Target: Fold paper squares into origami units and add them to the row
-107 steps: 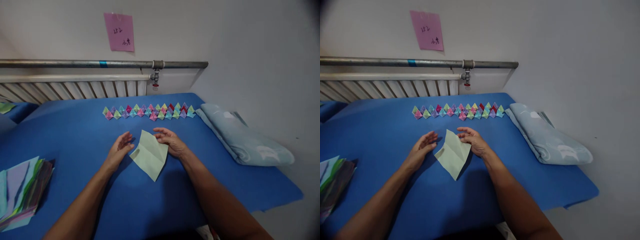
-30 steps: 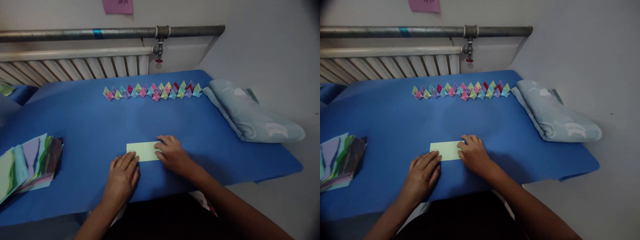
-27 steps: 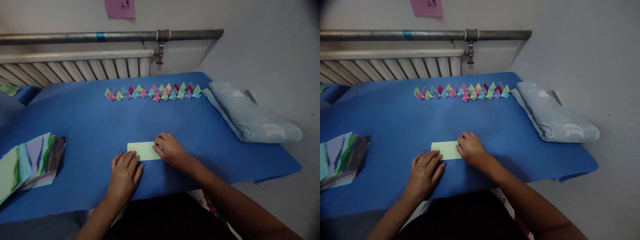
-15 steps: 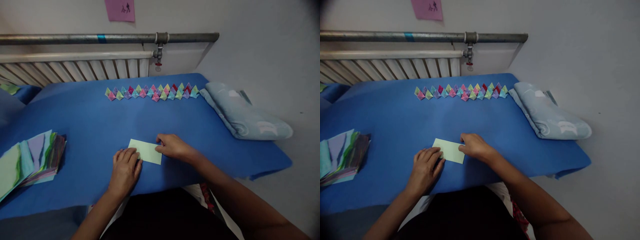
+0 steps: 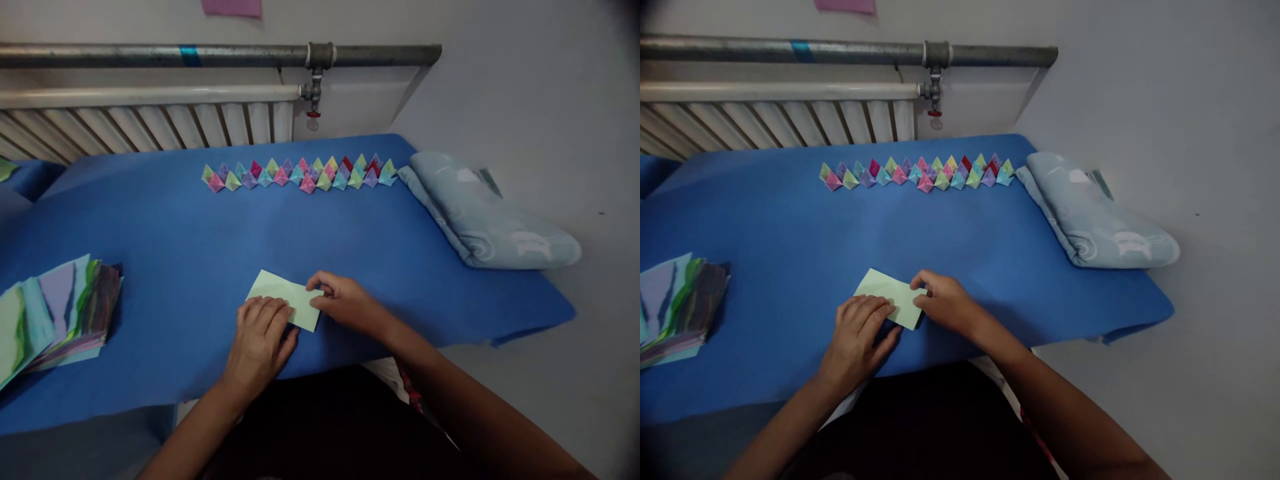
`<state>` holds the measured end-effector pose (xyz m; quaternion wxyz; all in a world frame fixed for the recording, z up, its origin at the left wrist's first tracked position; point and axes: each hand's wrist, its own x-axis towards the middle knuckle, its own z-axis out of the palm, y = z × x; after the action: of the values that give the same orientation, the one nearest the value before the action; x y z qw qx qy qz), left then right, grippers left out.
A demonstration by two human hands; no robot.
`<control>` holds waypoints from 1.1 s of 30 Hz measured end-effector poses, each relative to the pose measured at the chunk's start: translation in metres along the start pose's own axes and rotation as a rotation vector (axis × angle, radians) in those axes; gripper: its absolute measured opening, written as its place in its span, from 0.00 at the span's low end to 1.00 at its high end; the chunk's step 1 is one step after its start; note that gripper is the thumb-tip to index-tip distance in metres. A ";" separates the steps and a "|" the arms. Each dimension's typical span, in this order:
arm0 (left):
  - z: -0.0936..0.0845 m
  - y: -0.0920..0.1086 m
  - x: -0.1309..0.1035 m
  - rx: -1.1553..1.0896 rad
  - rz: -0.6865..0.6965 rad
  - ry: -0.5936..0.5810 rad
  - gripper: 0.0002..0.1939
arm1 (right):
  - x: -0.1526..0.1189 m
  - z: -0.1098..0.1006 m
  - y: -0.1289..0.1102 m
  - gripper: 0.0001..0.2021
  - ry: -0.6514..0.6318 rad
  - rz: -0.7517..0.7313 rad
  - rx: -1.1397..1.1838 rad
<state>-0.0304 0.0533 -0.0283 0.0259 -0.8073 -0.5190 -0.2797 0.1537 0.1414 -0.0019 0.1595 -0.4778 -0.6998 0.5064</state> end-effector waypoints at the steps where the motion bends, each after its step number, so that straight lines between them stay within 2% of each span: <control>1: 0.000 0.000 0.000 -0.003 0.001 -0.015 0.10 | -0.003 0.000 0.000 0.08 0.004 -0.009 -0.018; 4: 0.002 0.000 0.000 -0.010 -0.015 -0.037 0.07 | -0.012 -0.001 0.001 0.06 0.068 -0.087 -0.168; 7: 0.004 -0.001 -0.003 0.003 -0.032 -0.025 0.06 | -0.021 -0.005 0.007 0.09 0.196 -0.264 -0.332; 9: 0.005 -0.002 -0.004 0.009 -0.034 -0.026 0.07 | -0.025 -0.005 0.014 0.14 0.211 -0.384 -0.386; 11: 0.005 -0.002 -0.004 0.013 -0.037 -0.029 0.07 | -0.025 -0.003 0.022 0.16 0.187 -0.436 -0.430; 17: 0.005 -0.002 -0.001 0.012 -0.078 -0.028 0.06 | -0.018 0.000 0.035 0.09 0.223 -0.428 -0.522; 24: 0.003 0.002 0.005 -0.011 -0.199 -0.068 0.07 | -0.013 -0.007 0.036 0.06 0.192 -0.405 -0.476; 33: 0.006 0.001 0.008 0.010 -0.289 -0.119 0.10 | -0.009 -0.004 0.034 0.04 0.225 -0.356 -0.448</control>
<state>-0.0251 0.0613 -0.0297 -0.0417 -0.7391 -0.6318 -0.2296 0.1781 0.1376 -0.0269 0.2128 -0.4240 -0.8449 0.2473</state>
